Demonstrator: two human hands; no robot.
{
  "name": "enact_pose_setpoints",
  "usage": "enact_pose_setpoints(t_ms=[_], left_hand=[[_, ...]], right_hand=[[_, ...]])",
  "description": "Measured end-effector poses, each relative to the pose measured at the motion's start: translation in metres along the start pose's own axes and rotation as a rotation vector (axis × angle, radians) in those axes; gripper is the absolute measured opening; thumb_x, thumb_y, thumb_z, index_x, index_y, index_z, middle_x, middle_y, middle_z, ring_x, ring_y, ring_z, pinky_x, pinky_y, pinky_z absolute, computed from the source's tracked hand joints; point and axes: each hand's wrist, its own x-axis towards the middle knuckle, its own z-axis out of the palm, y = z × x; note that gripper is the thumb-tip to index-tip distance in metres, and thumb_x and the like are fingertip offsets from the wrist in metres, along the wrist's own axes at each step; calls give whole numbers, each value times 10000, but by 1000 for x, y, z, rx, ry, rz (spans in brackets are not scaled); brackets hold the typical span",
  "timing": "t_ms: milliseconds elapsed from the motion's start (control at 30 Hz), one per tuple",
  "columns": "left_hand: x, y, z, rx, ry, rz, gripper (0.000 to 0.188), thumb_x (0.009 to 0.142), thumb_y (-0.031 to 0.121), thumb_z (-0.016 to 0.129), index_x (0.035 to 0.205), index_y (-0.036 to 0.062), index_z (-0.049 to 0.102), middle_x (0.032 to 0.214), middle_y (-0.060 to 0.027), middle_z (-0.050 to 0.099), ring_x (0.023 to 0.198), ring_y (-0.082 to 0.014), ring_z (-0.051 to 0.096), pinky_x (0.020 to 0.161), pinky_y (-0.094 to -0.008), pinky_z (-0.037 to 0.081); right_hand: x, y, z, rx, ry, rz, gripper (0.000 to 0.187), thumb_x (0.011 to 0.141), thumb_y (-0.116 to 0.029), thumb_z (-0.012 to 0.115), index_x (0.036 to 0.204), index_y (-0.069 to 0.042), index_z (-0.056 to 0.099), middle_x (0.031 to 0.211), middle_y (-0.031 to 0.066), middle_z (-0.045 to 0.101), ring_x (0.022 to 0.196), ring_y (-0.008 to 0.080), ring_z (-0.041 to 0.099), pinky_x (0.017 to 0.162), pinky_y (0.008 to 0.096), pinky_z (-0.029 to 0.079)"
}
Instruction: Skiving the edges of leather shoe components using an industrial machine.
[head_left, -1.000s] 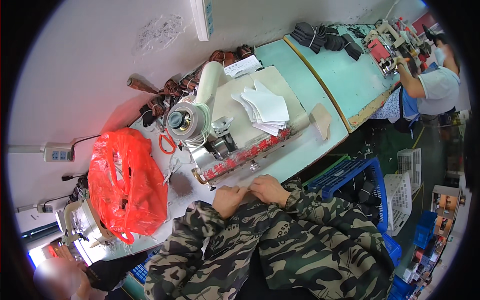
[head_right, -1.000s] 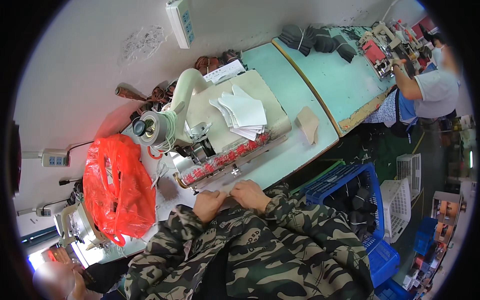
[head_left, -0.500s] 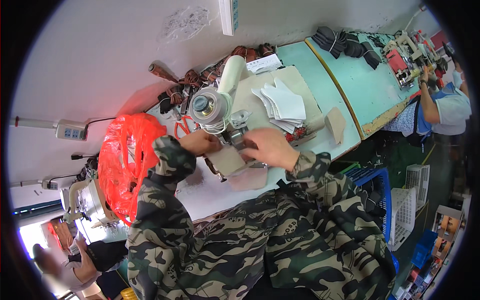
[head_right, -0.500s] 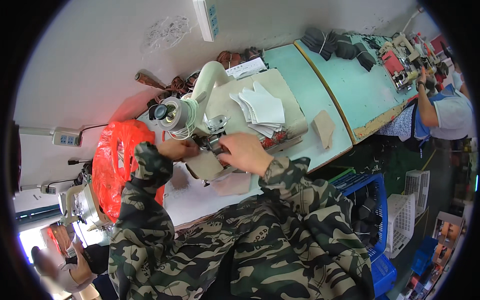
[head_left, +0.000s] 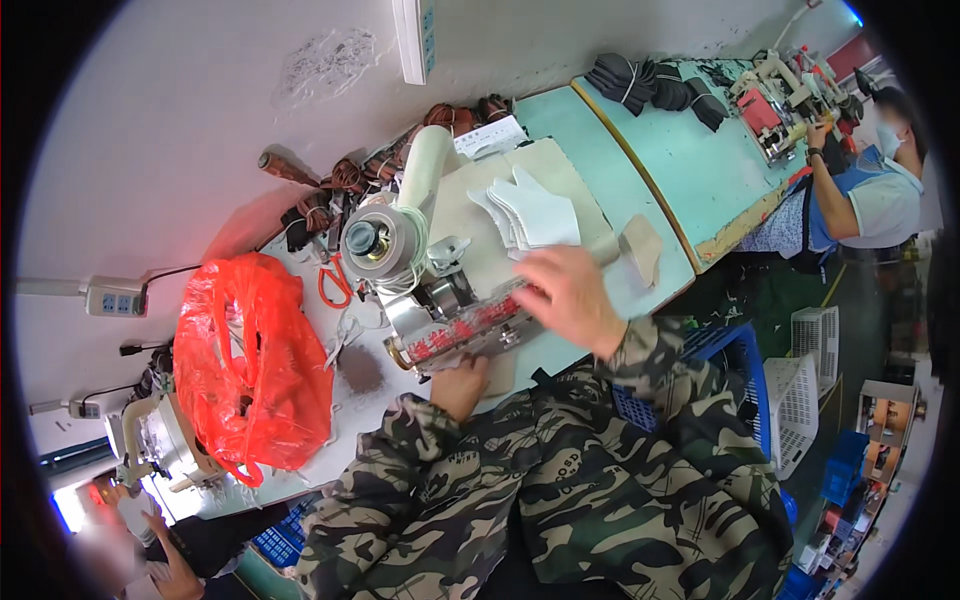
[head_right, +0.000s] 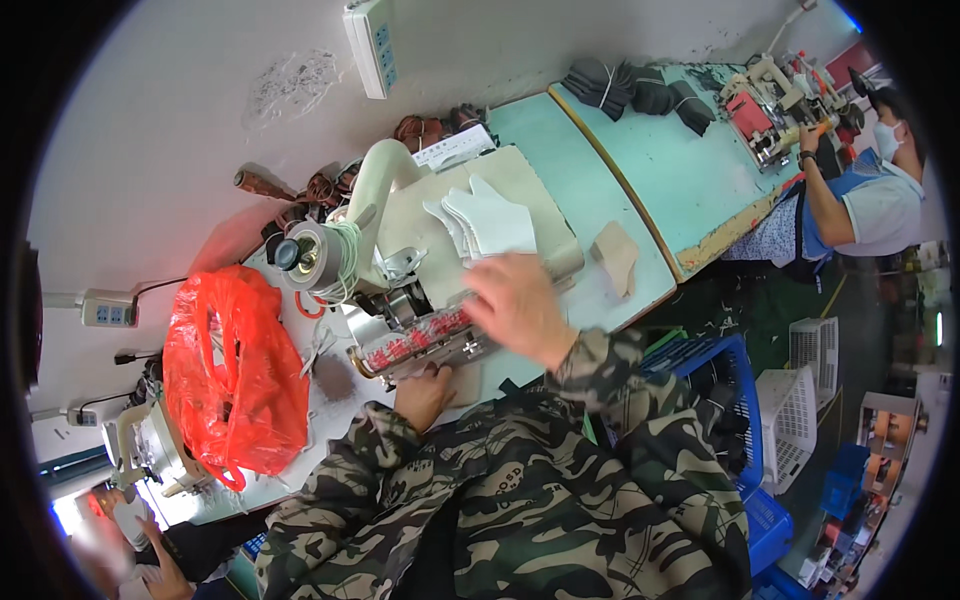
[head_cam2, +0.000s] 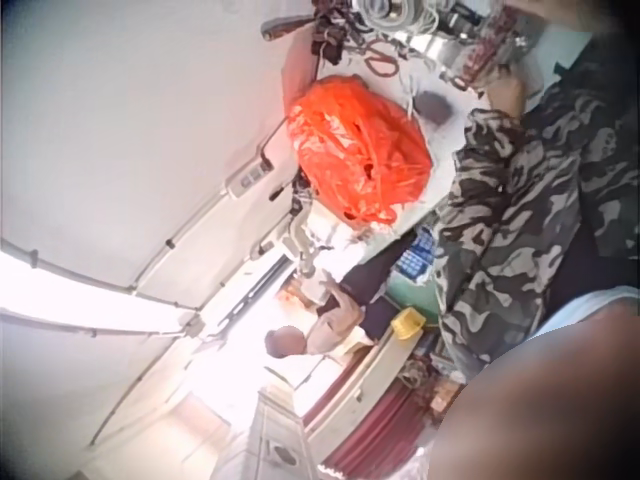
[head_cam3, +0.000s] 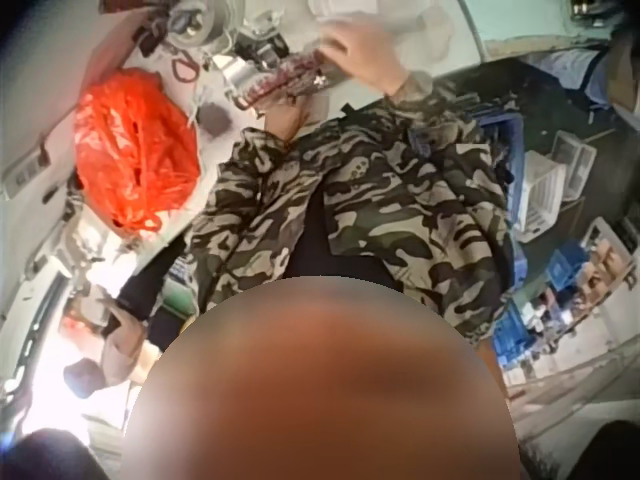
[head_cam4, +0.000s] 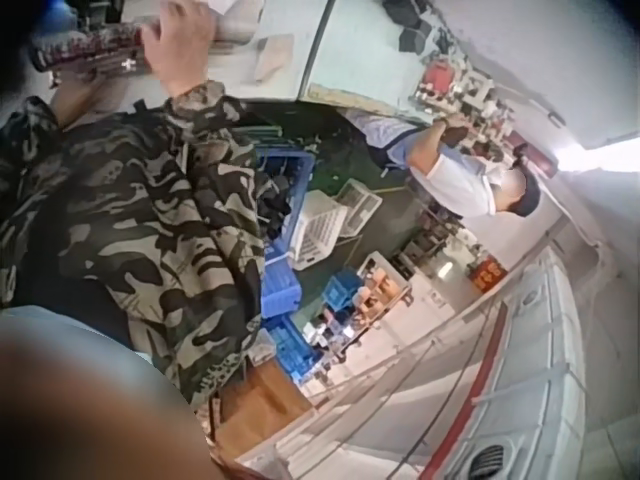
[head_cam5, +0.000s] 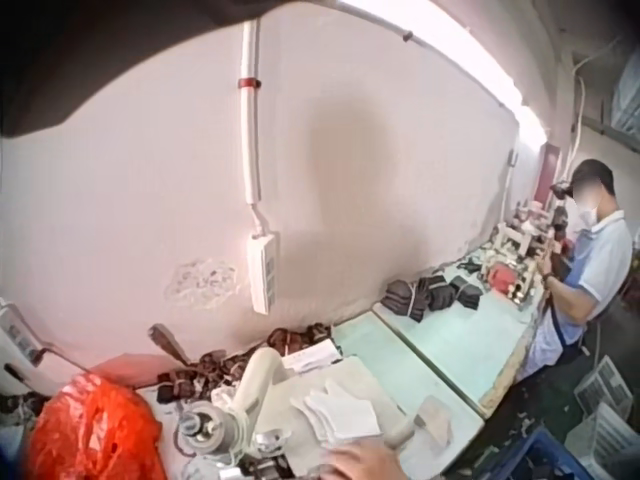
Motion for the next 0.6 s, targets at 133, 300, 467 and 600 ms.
enact_pose_setpoints(t_ms=[133,300,467,600], left_hand=[[-14,0,-15,-164,-80,33,394,815,266,713,1128,88,553,993,-150,630,771,-374,657,663,-503,515],[-20,-8,-12,-235,-122,44,472,785,237,736,1185,77,544,981,-168,633,798,-398,645,690,-488,514],[-24,-12,-3,-405,-33,-61,413,783,228,740,1143,84,599,1021,-195,654,855,-398,650,728,-468,526],[-31,-14,9,-496,41,-108,331,807,236,724,1094,102,625,980,-156,659,801,-373,659,687,-452,531]], right_hand=[[-72,-20,51,554,-646,260,355,797,-188,744,1110,-52,642,961,136,682,884,340,653,822,430,512],[-146,-22,118,310,-640,129,408,761,-193,736,1130,-59,627,1065,126,633,1042,336,608,870,436,503],[-148,-29,118,339,-675,193,403,771,-155,712,1138,-48,585,1110,129,607,1093,342,574,896,433,496],[-151,-31,117,296,-714,243,462,789,-162,721,1215,-61,573,1170,122,598,1107,332,572,917,412,491]])
